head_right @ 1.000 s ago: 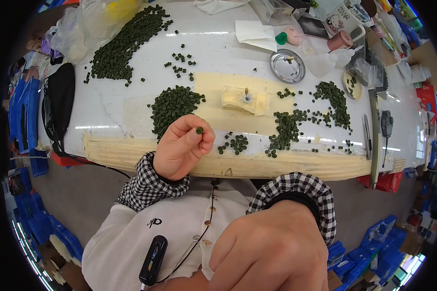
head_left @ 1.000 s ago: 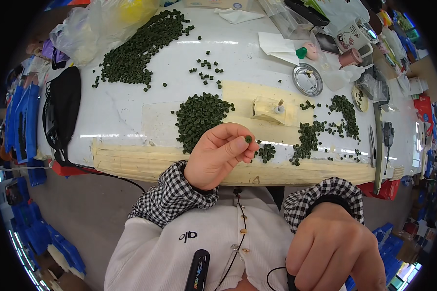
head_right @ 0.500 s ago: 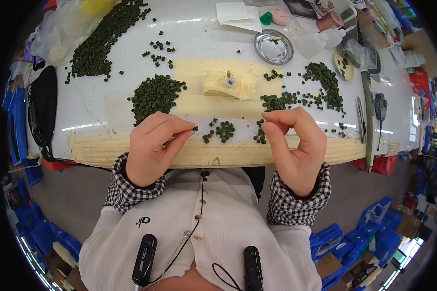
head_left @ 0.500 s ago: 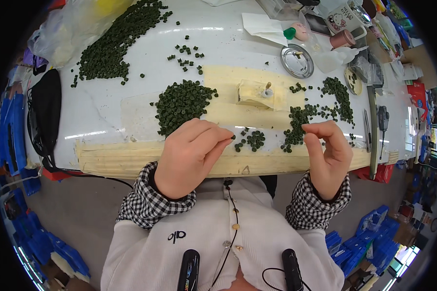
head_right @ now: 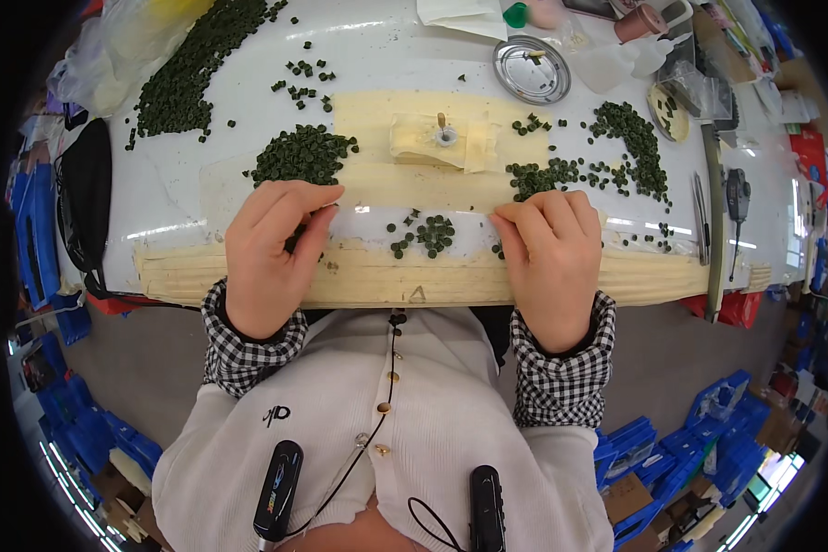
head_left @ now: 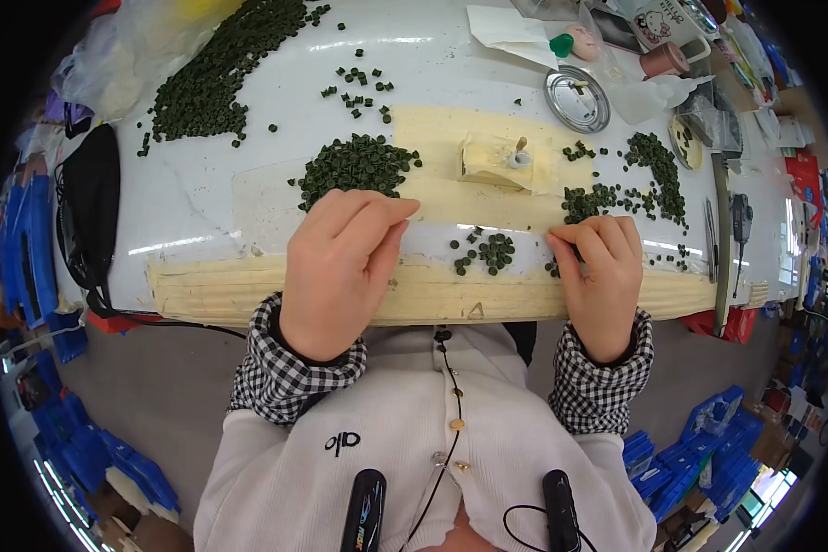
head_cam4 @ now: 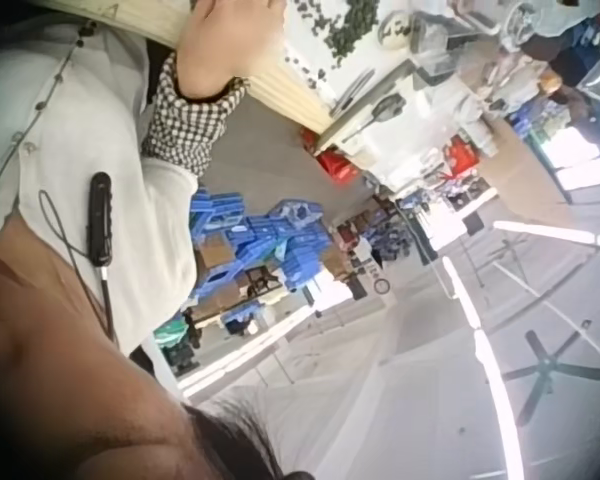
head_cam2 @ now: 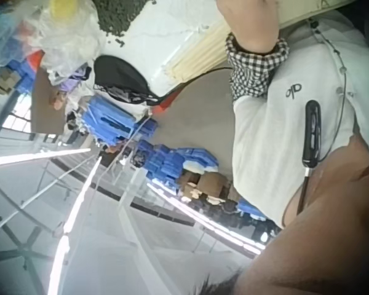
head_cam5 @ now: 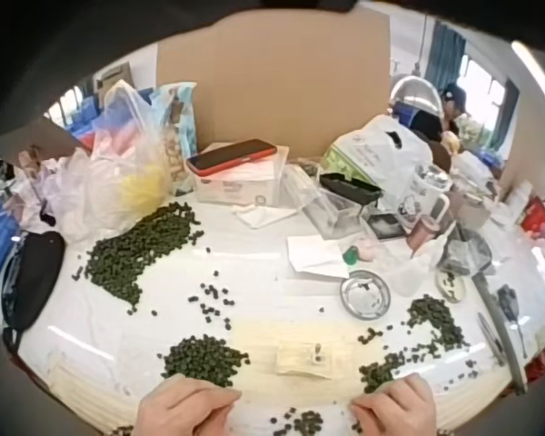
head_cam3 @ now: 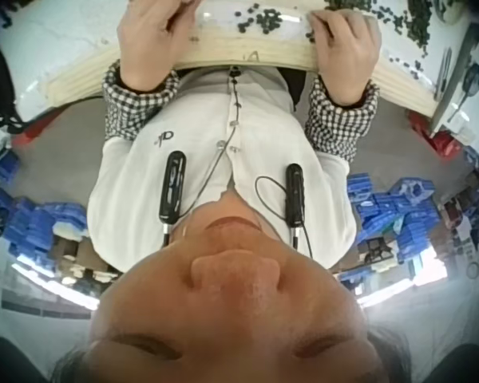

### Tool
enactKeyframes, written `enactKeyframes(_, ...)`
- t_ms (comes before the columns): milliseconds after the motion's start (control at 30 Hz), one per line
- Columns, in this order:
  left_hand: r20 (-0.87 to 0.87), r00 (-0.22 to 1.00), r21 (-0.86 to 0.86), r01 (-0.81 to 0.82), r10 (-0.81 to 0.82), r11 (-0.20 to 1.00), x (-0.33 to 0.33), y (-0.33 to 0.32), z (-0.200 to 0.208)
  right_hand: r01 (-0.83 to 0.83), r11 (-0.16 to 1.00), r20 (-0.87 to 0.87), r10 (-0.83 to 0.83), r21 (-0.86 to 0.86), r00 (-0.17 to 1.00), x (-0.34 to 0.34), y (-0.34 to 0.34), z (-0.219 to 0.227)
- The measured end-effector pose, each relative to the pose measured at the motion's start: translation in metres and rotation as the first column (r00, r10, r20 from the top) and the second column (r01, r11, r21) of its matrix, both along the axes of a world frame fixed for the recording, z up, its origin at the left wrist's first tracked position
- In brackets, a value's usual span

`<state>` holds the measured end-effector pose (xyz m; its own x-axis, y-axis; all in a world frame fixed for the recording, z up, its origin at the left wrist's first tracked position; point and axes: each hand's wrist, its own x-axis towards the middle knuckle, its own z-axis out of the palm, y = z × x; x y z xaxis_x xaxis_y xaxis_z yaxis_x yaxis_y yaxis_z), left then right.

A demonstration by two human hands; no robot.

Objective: Assembling small green plastic components onto metal pins at a workbench.

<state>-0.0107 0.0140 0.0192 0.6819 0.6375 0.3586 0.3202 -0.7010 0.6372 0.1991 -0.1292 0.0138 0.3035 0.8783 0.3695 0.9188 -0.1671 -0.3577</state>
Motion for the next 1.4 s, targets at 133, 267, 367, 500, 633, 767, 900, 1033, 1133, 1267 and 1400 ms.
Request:
enactKeyframes(133,-0.005,0.995,0.037,-0.103,0.103,0.994,-0.015,0.008,0.006,0.016,1.0,0.072,-0.018,0.024,0.997,-0.005,-0.002,-0.004)
enactKeyframes(267,-0.03,0.996,0.08,-0.081,0.084,0.993,-0.018,0.007,0.006,0.024,0.998,0.111,-0.03,0.051,0.993,-0.008,-0.006,-0.007)
enactKeyframes(367,-0.069,0.996,0.083,-0.048,0.054,0.995,-0.01,0.0,0.003,0.023,0.998,0.112,-0.029,0.058,0.993,-0.008,-0.004,-0.007)
enactKeyframes(500,-0.141,0.987,0.173,-0.049,0.074,0.984,-0.001,-0.003,-0.004,0.01,0.995,0.001,-0.01,0.095,1.0,-0.008,-0.004,-0.003)
enactKeyframes(633,-0.174,0.981,0.203,-0.052,0.088,0.978,0.002,-0.001,-0.007,0.086,0.981,-0.324,-0.026,0.173,0.946,-0.018,-0.009,0.001)
enactKeyframes(767,-0.065,0.997,0.208,-0.033,0.048,0.978,0.003,-0.001,-0.003,0.087,0.973,-0.63,0.068,0.212,0.773,-0.023,-0.01,0.001)
enactKeyframes(900,0.208,0.978,-0.395,0.071,0.014,0.916,0.003,-0.017,0.008,0.116,0.969,-0.94,0.174,0.216,0.294,-0.037,-0.003,0.009)
enactKeyframes(1033,0.483,0.875,-0.611,0.34,-0.003,0.715,0.007,-0.019,0.005,0.066,0.969,-0.965,0.244,0.238,-0.099,-0.037,0.007,0.004)
enactKeyframes(1133,0.546,0.83,-0.779,0.453,0.114,0.433,0.008,-0.021,0.001,0.051,0.975,-0.95,0.222,0.216,-0.221,-0.039,0.011,0.005)
enactKeyframes(1267,0.545,0.829,-0.82,0.496,0.125,0.284,0.006,-0.016,-0.005,0.026,0.954,-0.938,0.298,0.298,-0.176,-0.039,0.013,-0.006)
enactKeyframes(1400,0.517,0.834,-0.852,0.48,0.191,0.211,0.01,-0.016,0.001,0.033,0.972,-0.955,0.235,0.233,-0.183,-0.043,0.015,-0.001)
